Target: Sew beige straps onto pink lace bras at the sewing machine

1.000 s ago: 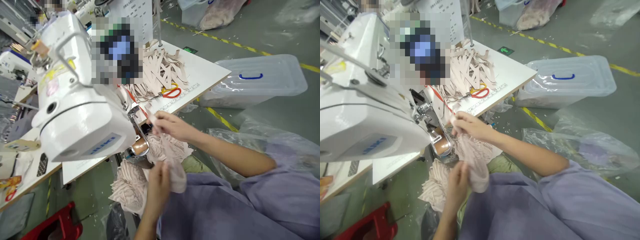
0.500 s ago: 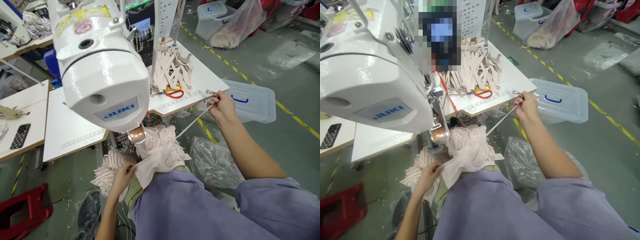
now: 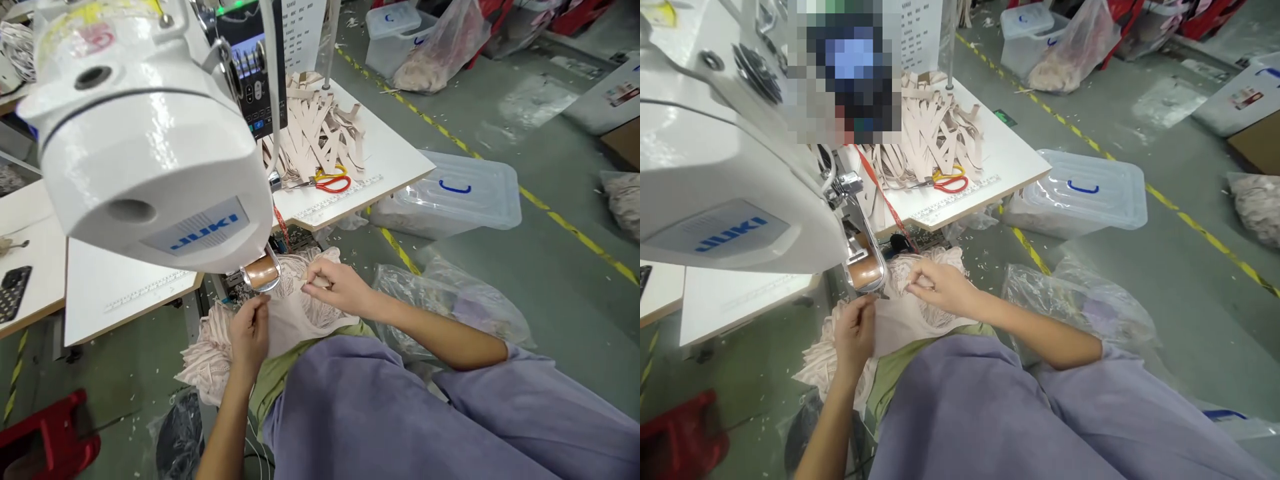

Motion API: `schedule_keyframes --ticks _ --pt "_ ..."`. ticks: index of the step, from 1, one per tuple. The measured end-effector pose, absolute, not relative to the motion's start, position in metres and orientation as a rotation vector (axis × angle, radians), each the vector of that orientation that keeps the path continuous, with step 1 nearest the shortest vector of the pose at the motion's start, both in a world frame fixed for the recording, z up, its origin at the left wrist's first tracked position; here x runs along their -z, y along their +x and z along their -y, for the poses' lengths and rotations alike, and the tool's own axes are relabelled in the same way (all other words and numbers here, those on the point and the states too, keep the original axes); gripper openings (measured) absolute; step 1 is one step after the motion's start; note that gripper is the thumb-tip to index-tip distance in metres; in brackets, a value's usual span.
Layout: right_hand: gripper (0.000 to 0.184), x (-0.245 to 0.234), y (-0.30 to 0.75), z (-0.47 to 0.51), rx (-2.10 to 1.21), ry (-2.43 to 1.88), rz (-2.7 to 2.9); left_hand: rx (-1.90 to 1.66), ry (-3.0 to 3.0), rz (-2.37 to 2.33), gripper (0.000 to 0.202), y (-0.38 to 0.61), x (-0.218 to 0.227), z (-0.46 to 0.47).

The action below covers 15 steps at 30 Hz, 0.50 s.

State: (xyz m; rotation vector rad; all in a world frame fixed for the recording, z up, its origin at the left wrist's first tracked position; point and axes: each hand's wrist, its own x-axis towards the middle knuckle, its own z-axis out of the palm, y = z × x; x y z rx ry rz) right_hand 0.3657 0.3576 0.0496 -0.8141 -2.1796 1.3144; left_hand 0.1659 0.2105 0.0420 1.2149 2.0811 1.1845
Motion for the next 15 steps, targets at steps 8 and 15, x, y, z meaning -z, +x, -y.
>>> schedule_keyframes --ticks 8,15 --pt "0.018 -0.070 0.357 -0.337 -1.223 -0.652 2.516 -0.829 1.584 -1.944 0.020 0.188 -0.085 -0.217" --pt "0.017 -0.070 0.351 -0.351 -1.694 -0.643 2.324 -0.783 1.727 -1.973 0.026 0.185 -0.081 -0.212"
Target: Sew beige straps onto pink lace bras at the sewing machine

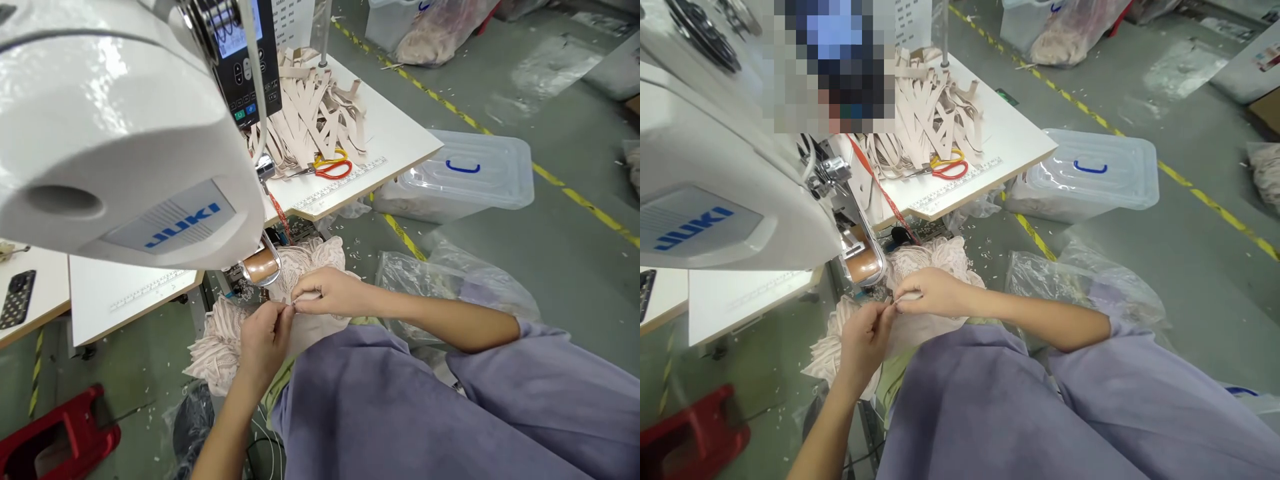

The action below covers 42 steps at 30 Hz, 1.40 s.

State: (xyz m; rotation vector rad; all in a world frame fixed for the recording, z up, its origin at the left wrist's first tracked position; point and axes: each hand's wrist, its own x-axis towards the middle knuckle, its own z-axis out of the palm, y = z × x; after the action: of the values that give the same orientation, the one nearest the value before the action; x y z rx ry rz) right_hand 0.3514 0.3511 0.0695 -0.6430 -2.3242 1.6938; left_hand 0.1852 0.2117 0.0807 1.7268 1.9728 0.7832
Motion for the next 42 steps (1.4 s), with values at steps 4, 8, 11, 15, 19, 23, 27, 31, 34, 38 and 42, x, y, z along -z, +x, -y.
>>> schedule_keyframes --ticks 4,8,11,15,19,23,27,31,34,38,42 --pt "0.024 -0.066 0.353 -0.356 -1.903 -0.825 2.058 -0.763 1.692 -1.835 0.024 0.171 -0.090 -0.208" --pt "0.015 -0.069 0.353 -0.348 -1.710 -0.415 2.259 -0.726 1.603 -1.830 0.017 0.165 -0.099 -0.203" --pt "0.013 -0.074 0.352 -0.340 -1.513 -0.069 2.430 -0.702 1.625 -1.827 0.012 0.166 -0.103 -0.203" --pt "0.015 -0.075 0.349 -0.334 -1.313 0.048 2.485 -0.747 1.683 -1.816 0.010 0.168 -0.108 -0.204" --pt "0.018 -0.073 0.348 -0.330 -0.994 0.109 2.500 -0.768 1.640 -1.793 0.012 0.169 -0.115 -0.204" --pt "0.024 -0.069 0.347 -0.325 -0.703 0.132 2.605 -0.630 1.573 -1.818 0.011 0.168 -0.120 -0.208" --pt "0.025 -0.058 0.342 -0.320 -0.809 0.018 2.594 -0.530 1.470 -1.824 0.012 0.166 -0.112 -0.217" --pt "0.017 -0.057 0.336 -0.316 -1.260 -0.282 2.288 -0.875 1.123 -1.691 0.013 0.177 -0.095 -0.219" --pt "0.015 -0.068 0.334 -0.313 -1.387 -0.371 2.083 -1.265 0.761 -1.564 0.016 0.192 -0.081 -0.214" --pt "0.017 -0.081 0.336 -0.314 -1.344 -0.374 2.142 -1.392 0.800 -1.712 0.020 0.200 -0.074 -0.206" --pt "0.020 -0.081 0.338 -0.317 -1.339 -0.391 2.251 -1.270 1.131 -1.926 0.018 0.193 -0.076 -0.204"
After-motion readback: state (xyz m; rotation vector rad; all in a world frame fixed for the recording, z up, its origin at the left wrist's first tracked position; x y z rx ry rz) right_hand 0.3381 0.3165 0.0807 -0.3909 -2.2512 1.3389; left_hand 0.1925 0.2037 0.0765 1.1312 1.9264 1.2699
